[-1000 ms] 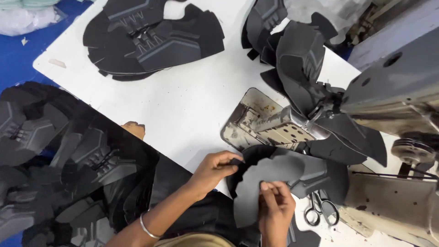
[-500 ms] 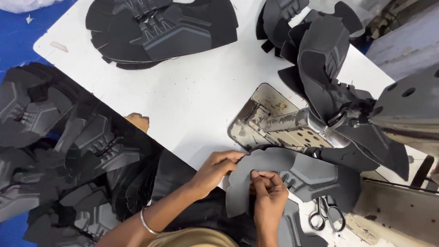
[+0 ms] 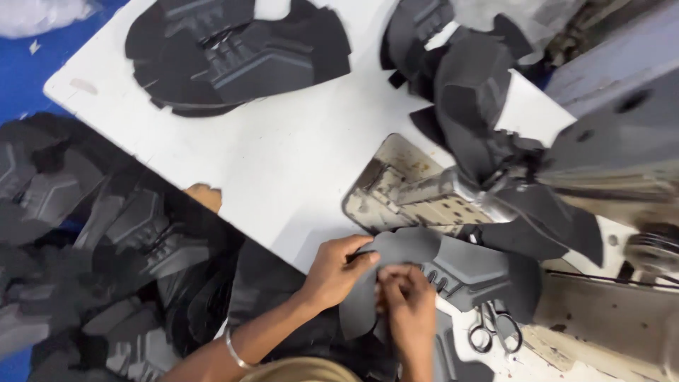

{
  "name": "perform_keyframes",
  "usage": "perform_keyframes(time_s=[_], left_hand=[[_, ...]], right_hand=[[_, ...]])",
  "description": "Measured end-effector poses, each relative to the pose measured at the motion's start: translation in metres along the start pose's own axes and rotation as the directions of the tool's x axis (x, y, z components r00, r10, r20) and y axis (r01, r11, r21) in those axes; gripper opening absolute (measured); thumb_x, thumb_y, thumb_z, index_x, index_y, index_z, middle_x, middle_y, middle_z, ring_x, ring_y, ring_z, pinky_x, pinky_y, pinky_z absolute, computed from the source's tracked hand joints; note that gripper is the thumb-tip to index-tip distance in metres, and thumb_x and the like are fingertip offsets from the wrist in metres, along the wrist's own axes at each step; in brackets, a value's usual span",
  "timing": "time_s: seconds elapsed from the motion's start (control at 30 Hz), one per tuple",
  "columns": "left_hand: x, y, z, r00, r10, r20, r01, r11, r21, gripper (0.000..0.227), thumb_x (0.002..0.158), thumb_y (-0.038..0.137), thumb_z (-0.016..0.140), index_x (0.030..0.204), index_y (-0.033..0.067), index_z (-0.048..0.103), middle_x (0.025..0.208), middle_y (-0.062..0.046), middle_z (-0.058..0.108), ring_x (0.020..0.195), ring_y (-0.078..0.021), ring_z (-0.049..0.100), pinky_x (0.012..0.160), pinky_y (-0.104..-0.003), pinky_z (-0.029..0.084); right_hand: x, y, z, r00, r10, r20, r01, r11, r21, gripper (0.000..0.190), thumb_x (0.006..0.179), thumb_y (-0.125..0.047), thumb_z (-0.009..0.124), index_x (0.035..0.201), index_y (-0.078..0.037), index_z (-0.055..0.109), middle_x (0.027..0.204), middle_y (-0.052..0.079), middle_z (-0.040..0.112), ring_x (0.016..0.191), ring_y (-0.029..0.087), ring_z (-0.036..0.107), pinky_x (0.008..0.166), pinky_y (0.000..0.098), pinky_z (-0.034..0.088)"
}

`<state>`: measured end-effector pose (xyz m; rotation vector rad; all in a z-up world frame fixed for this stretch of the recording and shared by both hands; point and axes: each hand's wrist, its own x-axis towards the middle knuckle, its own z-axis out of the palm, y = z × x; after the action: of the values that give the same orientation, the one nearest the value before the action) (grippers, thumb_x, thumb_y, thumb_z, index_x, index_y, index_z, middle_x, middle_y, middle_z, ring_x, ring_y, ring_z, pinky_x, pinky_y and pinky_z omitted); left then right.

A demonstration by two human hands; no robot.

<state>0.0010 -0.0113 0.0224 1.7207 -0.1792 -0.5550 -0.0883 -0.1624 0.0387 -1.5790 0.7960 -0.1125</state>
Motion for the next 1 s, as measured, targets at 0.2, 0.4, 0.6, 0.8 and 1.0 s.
perform_keyframes(time_s=[0.2,0.4,0.6,0.8,1.0], left_hand=[[-0.039,0.072,-0.030,0.917,0.301,0.262,-0.309,0.951,-0.014,0.026,0.093,0.020,0.075,0.109,-0.0007,0.075,0.081,-0.010,0.076,0.063,-0.0122,0.062,0.056,-0.030,0.050],[-0.060,0.082,-0.041,0.852,0.398,0.341,-0.419,0.908,-0.013,0.023,0.091,0.015,0.078,0.106,-0.0021,0.078,0.086,-0.014,0.083,0.073,-0.0172,0.079,0.062,-0.028,0.060],[-0.075,0.102,-0.030,0.912,0.363,0.190,-0.368,0.930,-0.011,0.024,0.092,0.011,0.074,0.109,-0.0059,0.074,0.088,-0.015,0.083,0.078,-0.0162,0.081,0.066,-0.030,0.061],[-0.071,0.091,-0.019,0.976,-0.097,0.193,0.105,0.994,-0.032,0.037,0.088,0.019,0.076,0.118,-0.0013,0.073,0.059,-0.008,0.055,0.051,-0.0080,0.043,0.046,-0.030,0.034],[-0.063,0.119,-0.015,0.963,0.094,0.253,-0.124,0.986,0.107,0.034,0.096,0.030,0.072,0.114,0.0013,0.071,0.066,-0.004,0.068,0.056,-0.0062,0.057,0.051,-0.026,0.043]], right_hand=[[0.008,-0.103,-0.092,0.643,-0.766,0.018,0.678,0.558,-0.479,0.047,0.069,-0.006,0.063,0.114,0.006,0.061,0.114,0.020,0.065,0.105,0.033,0.061,0.093,0.0418,0.048],[0.030,-0.090,-0.152,0.604,-0.544,0.582,0.758,0.619,-0.208,0.048,0.066,-0.013,0.065,0.111,0.002,0.069,0.112,0.016,0.074,0.103,0.034,0.073,0.090,0.0408,0.056],[0.007,-0.124,-0.155,0.628,-0.489,0.605,0.689,0.712,-0.139,0.029,0.075,-0.016,0.069,0.099,-0.001,0.072,0.089,0.009,0.076,0.077,0.024,0.075,0.069,0.0353,0.057],[0.010,-0.118,-0.154,0.782,-0.233,0.578,0.429,0.874,-0.229,0.018,0.082,-0.017,0.079,0.086,0.000,0.076,0.063,0.003,0.065,0.056,0.010,0.053,0.051,0.0308,0.040],[0.014,-0.104,-0.157,0.823,-0.177,0.540,0.300,0.942,-0.149,0.016,0.085,-0.014,0.076,0.083,0.002,0.075,0.066,0.001,0.065,0.060,0.007,0.052,0.053,0.0283,0.040]])
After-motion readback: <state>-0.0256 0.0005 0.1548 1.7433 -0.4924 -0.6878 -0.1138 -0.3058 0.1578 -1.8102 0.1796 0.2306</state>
